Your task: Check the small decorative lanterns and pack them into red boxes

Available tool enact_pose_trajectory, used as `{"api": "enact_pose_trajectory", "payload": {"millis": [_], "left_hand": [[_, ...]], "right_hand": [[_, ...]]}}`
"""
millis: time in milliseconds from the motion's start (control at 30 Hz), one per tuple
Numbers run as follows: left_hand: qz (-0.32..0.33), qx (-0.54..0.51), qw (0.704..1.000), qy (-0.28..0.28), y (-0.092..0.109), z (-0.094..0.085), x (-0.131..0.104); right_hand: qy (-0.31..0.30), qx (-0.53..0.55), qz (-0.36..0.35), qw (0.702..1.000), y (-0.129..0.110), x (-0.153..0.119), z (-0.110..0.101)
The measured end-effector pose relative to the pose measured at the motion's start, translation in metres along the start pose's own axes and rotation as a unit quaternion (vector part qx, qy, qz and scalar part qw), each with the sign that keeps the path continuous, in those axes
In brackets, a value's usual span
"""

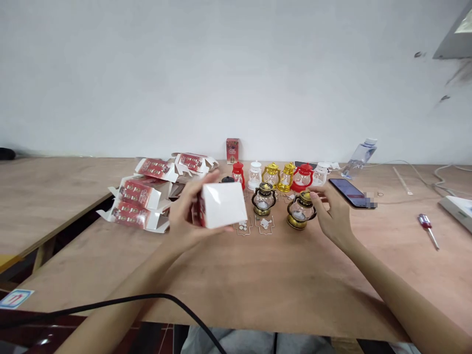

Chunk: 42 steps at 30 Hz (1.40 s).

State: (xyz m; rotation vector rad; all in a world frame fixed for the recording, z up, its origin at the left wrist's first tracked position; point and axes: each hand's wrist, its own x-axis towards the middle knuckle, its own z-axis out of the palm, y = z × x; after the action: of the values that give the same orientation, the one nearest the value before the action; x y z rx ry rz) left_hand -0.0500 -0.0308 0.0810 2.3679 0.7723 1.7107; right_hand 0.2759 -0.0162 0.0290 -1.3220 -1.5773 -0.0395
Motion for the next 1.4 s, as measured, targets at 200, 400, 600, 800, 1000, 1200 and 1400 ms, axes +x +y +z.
{"api": "enact_pose_trajectory", "payload": {"millis": [200, 400, 600, 800, 1000, 1200, 1400], "left_hand": [[0.248, 0.104, 0.962, -0.044, -0.001, 0.025, -0.022], [0.220, 0.163, 0.961, -0.037, 0.006, 0.052, -0.044], [0.260, 0.208, 0.943, -0.007, 0.008, 0.058, -0.050], [0.254, 0.231, 0.937, -0.066, 0.011, 0.057, -0.047], [0.200, 0.206, 0.953, -0.095, 0.009, 0.061, -0.048], [0.173, 0.235, 0.954, -0.075, 0.007, 0.056, -0.047], [0.169, 0.255, 0.950, -0.068, 0.000, 0.053, -0.046]], "right_hand": [[0.061, -0.105, -0.124, 0.985, -0.012, -0.010, 0.002], [-0.033, 0.046, -0.299, 0.952, -0.069, -0.058, 0.010], [-0.077, 0.106, -0.145, 0.981, -0.085, -0.080, 0.022], [-0.207, 0.221, -0.005, 0.953, -0.078, -0.076, 0.028], [-0.310, 0.300, 0.112, 0.895, -0.081, -0.070, 0.027], [-0.297, 0.274, 0.023, 0.914, -0.078, -0.071, 0.023], [-0.278, 0.234, -0.008, 0.932, -0.079, -0.071, 0.023]]}}
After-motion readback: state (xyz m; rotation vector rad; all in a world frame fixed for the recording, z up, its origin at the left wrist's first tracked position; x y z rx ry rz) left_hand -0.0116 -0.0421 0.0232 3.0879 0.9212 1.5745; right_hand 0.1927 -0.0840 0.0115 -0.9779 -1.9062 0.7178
